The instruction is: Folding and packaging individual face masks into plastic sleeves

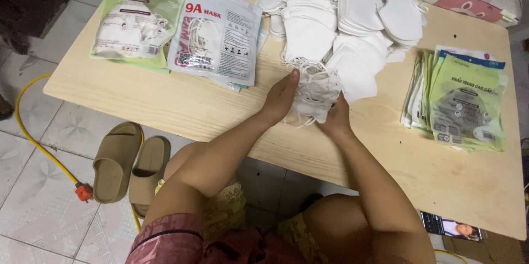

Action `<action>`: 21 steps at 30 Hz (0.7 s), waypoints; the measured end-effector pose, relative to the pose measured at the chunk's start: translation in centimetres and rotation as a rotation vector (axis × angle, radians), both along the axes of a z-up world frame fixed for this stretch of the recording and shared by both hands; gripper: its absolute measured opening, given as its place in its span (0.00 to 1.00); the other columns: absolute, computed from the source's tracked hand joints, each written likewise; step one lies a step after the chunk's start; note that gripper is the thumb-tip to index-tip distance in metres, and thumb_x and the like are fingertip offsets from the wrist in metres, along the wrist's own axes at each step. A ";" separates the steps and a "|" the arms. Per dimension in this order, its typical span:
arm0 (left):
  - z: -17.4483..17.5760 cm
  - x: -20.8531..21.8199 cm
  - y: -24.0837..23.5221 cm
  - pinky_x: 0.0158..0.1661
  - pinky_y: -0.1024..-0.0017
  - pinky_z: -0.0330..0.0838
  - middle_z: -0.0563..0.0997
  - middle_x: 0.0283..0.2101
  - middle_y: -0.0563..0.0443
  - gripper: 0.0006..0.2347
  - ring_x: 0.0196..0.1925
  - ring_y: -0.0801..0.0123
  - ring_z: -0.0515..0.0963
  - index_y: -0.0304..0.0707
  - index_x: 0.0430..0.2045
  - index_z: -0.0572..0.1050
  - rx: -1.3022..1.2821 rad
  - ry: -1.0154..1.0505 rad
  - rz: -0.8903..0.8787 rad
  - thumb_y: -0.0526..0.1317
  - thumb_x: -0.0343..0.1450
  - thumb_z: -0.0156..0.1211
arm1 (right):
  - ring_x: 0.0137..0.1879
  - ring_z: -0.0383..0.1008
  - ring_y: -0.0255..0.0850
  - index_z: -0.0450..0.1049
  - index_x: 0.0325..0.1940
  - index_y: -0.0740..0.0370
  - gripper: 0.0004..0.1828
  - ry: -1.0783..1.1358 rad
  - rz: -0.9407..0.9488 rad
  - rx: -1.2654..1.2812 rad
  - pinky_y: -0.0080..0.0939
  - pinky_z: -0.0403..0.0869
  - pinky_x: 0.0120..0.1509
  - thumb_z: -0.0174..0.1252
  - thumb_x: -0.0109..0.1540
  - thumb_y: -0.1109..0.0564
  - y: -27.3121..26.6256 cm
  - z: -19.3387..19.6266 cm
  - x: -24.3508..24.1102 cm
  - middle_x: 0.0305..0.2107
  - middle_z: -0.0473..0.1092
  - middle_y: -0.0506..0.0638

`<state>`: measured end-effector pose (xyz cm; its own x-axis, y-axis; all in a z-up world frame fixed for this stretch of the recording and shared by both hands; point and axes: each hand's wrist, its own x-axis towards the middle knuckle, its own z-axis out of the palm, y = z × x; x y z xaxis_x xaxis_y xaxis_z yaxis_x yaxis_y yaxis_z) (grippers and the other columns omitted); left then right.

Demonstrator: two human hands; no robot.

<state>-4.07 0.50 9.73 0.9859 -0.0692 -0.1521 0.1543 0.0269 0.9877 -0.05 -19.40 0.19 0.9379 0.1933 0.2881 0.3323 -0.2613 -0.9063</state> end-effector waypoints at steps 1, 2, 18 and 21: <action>-0.7 -0.1 -0.3 0.75 0.50 0.44 0.61 0.71 0.24 0.42 0.76 0.42 0.55 0.22 0.69 0.59 0.001 0.001 -0.004 0.69 0.76 0.30 | 0.63 0.71 0.54 0.67 0.60 0.65 0.38 0.001 -0.004 0.001 0.61 0.68 0.69 0.76 0.48 0.65 -0.4 -1.3 0.2 0.53 0.72 0.62; -1.3 -0.1 -0.5 0.74 0.49 0.47 0.65 0.68 0.24 0.38 0.75 0.41 0.59 0.22 0.66 0.63 -0.025 -0.051 0.013 0.65 0.78 0.32 | 0.60 0.73 0.53 0.71 0.58 0.64 0.36 0.019 -0.033 0.036 0.60 0.71 0.66 0.75 0.47 0.66 -0.7 -2.5 0.5 0.50 0.75 0.62; -11.0 4.6 -0.5 0.69 0.45 0.57 0.76 0.58 0.25 0.34 0.68 0.41 0.68 0.25 0.56 0.74 -0.026 -0.111 0.150 0.63 0.79 0.38 | 0.53 0.75 0.45 0.79 0.51 0.63 0.27 -0.028 0.011 0.138 0.53 0.72 0.64 0.77 0.49 0.65 0.9 -2.7 0.7 0.44 0.78 0.57; -13.1 5.4 -0.4 0.65 0.48 0.64 0.81 0.52 0.31 0.30 0.63 0.48 0.74 0.31 0.51 0.79 -0.005 -0.113 0.175 0.63 0.80 0.41 | 0.53 0.76 0.48 0.79 0.53 0.67 0.27 -0.010 0.045 0.065 0.55 0.72 0.64 0.77 0.50 0.65 1.0 -0.1 -0.1 0.43 0.78 0.61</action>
